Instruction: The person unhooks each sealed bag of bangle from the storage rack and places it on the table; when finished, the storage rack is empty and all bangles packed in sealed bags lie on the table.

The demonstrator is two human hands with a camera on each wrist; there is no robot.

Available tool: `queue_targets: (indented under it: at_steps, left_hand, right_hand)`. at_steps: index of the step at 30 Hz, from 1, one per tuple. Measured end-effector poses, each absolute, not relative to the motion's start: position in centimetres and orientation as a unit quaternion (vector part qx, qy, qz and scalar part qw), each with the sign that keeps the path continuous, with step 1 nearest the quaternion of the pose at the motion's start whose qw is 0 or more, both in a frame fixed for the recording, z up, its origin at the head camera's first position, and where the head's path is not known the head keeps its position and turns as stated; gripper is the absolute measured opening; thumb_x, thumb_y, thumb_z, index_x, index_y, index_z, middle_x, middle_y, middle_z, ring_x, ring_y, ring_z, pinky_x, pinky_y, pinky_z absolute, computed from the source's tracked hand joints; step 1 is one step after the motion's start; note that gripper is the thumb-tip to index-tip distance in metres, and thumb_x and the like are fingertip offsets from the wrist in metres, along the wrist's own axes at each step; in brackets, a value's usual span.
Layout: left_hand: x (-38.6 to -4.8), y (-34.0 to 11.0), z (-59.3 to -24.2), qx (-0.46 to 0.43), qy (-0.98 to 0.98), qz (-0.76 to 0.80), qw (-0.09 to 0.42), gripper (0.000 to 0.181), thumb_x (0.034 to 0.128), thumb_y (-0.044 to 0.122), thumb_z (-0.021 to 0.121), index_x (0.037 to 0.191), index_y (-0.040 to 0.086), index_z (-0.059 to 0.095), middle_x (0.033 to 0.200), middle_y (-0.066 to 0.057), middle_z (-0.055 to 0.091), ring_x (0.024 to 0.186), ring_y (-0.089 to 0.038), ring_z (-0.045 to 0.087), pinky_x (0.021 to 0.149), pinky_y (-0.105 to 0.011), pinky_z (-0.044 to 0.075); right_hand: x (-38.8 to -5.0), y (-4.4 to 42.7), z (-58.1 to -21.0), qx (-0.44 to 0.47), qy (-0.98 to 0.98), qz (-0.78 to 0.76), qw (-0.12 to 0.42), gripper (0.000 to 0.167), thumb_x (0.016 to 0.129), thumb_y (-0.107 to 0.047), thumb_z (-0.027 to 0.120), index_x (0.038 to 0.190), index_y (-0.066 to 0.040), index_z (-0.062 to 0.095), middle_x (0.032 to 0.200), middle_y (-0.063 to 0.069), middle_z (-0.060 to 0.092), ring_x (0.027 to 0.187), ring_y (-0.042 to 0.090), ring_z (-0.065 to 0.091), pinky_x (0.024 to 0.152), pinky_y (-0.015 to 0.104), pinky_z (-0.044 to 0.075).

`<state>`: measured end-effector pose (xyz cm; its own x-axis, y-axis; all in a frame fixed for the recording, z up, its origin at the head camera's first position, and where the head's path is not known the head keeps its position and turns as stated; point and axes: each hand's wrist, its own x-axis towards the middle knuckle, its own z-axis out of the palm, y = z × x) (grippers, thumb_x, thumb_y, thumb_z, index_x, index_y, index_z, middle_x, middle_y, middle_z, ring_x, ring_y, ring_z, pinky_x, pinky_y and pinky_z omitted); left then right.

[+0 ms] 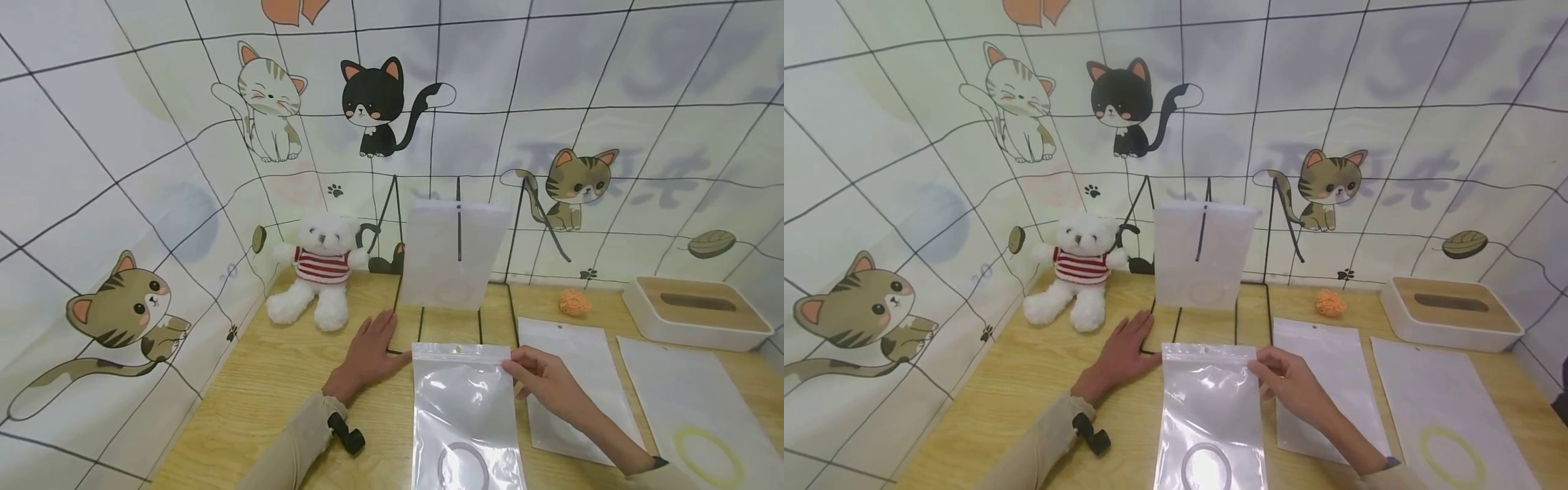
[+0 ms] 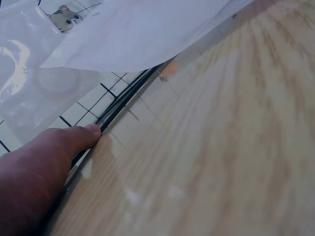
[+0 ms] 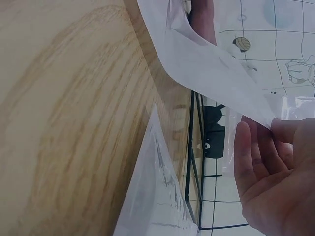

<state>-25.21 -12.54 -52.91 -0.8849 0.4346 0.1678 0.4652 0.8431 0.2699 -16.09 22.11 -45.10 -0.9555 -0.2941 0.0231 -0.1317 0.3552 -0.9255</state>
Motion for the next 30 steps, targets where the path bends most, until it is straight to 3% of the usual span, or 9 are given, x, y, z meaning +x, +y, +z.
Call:
queue_targets:
  at_steps: [6, 17, 25, 30]
  left_hand:
    - [-25.1, -12.6, -53.0, -0.223, -0.962, -0.153, 0.04, 0.097, 0.0913, 0.071, 0.045, 0.157, 0.003, 0.027, 0.165, -0.01, 0.025, 0.154, -0.023, 0.021, 0.127, -0.045, 0.014]
    - [-24.9, -12.6, -52.5, -0.226, -0.96, -0.157, 0.052, 0.095, 0.0917, 0.068, 0.049, 0.156, 0.001, 0.03, 0.164, -0.012, 0.028, 0.153, -0.027, 0.025, 0.125, -0.049, 0.019]
    - [-24.7, -12.9, -52.6, -0.221, -0.96, -0.161, 0.059, 0.096, 0.0914, 0.069, 0.05, 0.156, 0.001, 0.03, 0.163, -0.012, 0.03, 0.152, -0.027, 0.027, 0.125, -0.05, 0.019]
    - [-24.5, -13.3, -52.8, -0.217, -0.96, -0.166, 0.062, 0.095, 0.0918, 0.068, 0.051, 0.156, 0.002, 0.03, 0.163, -0.011, 0.03, 0.152, -0.027, 0.027, 0.124, -0.05, 0.019]
  right_hand:
    - [-16.0, 22.3, -45.4, -0.106, 0.823, -0.55, 0.094, 0.027, 0.101, -0.023, 0.061, 0.106, 0.004, 0.063, 0.081, 0.002, 0.063, 0.066, 0.014, 0.065, 0.061, 0.035, 0.06]
    - [-15.4, 22.1, -45.8, -0.113, 0.818, -0.545, 0.143, 0.027, 0.101, -0.021, 0.061, 0.104, 0.005, 0.063, 0.077, 0.002, 0.062, 0.061, 0.013, 0.062, 0.055, 0.033, 0.057]
    - [-15.2, 22.1, -46.3, -0.096, 0.84, -0.507, 0.167, 0.029, 0.099, -0.028, 0.063, 0.097, 0.0, 0.063, 0.071, 0.007, 0.065, 0.057, 0.013, 0.059, 0.05, 0.03, 0.054]
    - [-14.7, 21.9, -46.3, -0.108, 0.859, -0.472, 0.166, 0.029, 0.097, -0.03, 0.066, 0.088, -0.003, 0.061, 0.068, 0.005, 0.065, 0.054, 0.01, 0.054, 0.045, 0.025, 0.047]
